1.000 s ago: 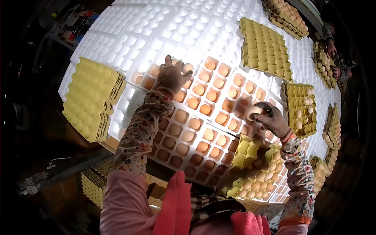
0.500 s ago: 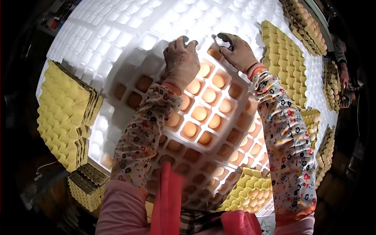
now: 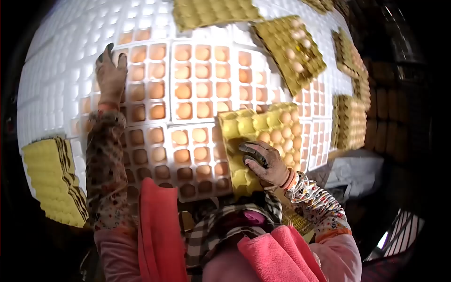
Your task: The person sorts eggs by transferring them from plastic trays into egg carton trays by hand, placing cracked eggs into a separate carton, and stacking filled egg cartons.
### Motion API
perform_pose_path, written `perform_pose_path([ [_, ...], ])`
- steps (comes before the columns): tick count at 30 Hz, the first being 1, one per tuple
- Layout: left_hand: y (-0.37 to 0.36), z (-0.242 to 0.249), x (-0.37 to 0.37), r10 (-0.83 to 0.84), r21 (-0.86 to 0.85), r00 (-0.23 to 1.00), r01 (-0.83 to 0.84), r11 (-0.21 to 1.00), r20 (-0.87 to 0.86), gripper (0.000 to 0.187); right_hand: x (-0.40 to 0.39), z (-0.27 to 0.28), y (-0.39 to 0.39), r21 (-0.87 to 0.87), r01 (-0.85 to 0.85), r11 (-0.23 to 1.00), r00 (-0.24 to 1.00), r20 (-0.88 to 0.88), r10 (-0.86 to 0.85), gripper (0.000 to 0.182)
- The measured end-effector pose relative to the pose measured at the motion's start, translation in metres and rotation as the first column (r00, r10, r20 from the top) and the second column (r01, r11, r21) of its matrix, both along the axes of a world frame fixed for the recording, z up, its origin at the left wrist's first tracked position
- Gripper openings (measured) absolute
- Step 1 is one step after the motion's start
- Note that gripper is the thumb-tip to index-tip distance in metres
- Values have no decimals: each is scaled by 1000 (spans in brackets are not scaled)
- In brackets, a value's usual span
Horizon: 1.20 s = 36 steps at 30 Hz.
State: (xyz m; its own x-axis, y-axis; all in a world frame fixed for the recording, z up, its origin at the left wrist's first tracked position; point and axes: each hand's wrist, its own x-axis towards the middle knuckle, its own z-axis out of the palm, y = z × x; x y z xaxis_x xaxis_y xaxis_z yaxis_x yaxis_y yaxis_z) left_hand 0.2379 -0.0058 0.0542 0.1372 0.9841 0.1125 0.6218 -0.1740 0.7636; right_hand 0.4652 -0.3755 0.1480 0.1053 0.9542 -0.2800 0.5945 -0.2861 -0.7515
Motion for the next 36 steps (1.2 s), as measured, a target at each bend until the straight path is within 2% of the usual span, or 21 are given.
perform_pose_path([
  [1, -35, 18, 12, -105, -109, 974, 129, 986, 202, 42, 10, 7, -41, -17, 37, 999, 999, 8, -36, 42],
  [3, -124, 20, 50, -485, 353, 874, 451, 819, 9, 39, 44, 7, -99, -19, 203, 979, 979, 22, -203, 42],
  [5, -218, 14, 94, -718, 305, 690, 668, 679, 87, 43, 88, 0, -115, -28, 496, 868, 864, -78, -497, 34],
  [8, -279, 46, 186, -792, 126, 576, 817, 562, -203, 50, 159, -12, -84, 255, 314, 915, 925, 134, -355, 35],
  [10, -291, 40, 243, -762, -21, 545, 809, 588, -350, 54, 194, -26, -54, 199, 93, 976, 934, 322, -155, 56],
  [11, -289, 39, 270, -819, -265, 357, 822, 504, -449, 58, 215, -41, -44, 101, -8, 995, 935, 354, -28, 59],
  [14, -292, 39, 289, -792, -342, 270, 791, 507, -548, 54, 234, -48, -20, -105, -201, 974, 881, 415, 226, 57],
  [17, -300, 43, 266, -660, -115, 731, 681, 724, 173, 35, 243, -46, -34, 10, -213, 977, 924, 327, 198, 53],
  [18, -302, 50, 256, -365, -336, 773, 577, 744, 519, 32, 247, -55, -47, 192, -60, 979, 987, 160, 29, 50],
  [19, -300, 55, 244, 55, -552, 701, 508, 662, 711, 29, 257, -62, -55, 139, 247, 959, 906, -383, -178, 45],
  [20, -290, 48, 222, -421, -184, 773, 555, 811, 475, 26, 261, -70, -63, 115, 357, 927, 765, -606, -220, 43],
  [21, -284, 45, 208, -681, 174, 732, 671, 721, -2, 23, 263, -73, -65, 57, 451, 890, 571, -785, -240, 41],
  [22, -287, 39, 205, -310, -395, 750, 597, 699, 584, 18, 263, -75, -68, -87, 406, 910, 498, -813, -300, 39],
  [23, -292, 59, 215, -291, -735, 902, 429, 524, 319, 27, 261, -84, -69, -180, 330, 927, 537, -772, -341, 45],
  [24, -306, 71, 225, -666, -585, 736, 491, 646, -119, 34, 254, -89, -66, 139, 245, 960, 871, -466, -155, 49],
  [25, -323, 76, 235, -726, -435, 364, 615, 658, -584, 40, 241, -90, -65, 380, 23, 925, 1000, -14, -19, 53],
  [26, -334, 68, 247, -716, -500, 169, 609, 616, -677, 49, 231, -70, -62, 293, -38, 955, 986, 164, -11, 51],
  [29, -328, 86, 264, -783, -620, 113, 546, 564, -612, 48, 231, -62, -39, 106, -163, 981, 938, 326, 121, 43],
  [33, -326, 87, 249, -757, -522, 268, 587, 618, -596, 44, 225, -50, -23, -88, -221, 971, 863, 446, 237, 36],
  [34, -323, 86, 233, -726, -380, 531, 623, 684, -437, 43, 226, -57, -25, -26, -229, 973, 856, 470, 214, 36],
  [36, -324, 84, 202, -349, -588, 872, 489, 645, 343, 43, 223, -54, -25, -30, -194, 981, 862, 471, 185, 36],
])
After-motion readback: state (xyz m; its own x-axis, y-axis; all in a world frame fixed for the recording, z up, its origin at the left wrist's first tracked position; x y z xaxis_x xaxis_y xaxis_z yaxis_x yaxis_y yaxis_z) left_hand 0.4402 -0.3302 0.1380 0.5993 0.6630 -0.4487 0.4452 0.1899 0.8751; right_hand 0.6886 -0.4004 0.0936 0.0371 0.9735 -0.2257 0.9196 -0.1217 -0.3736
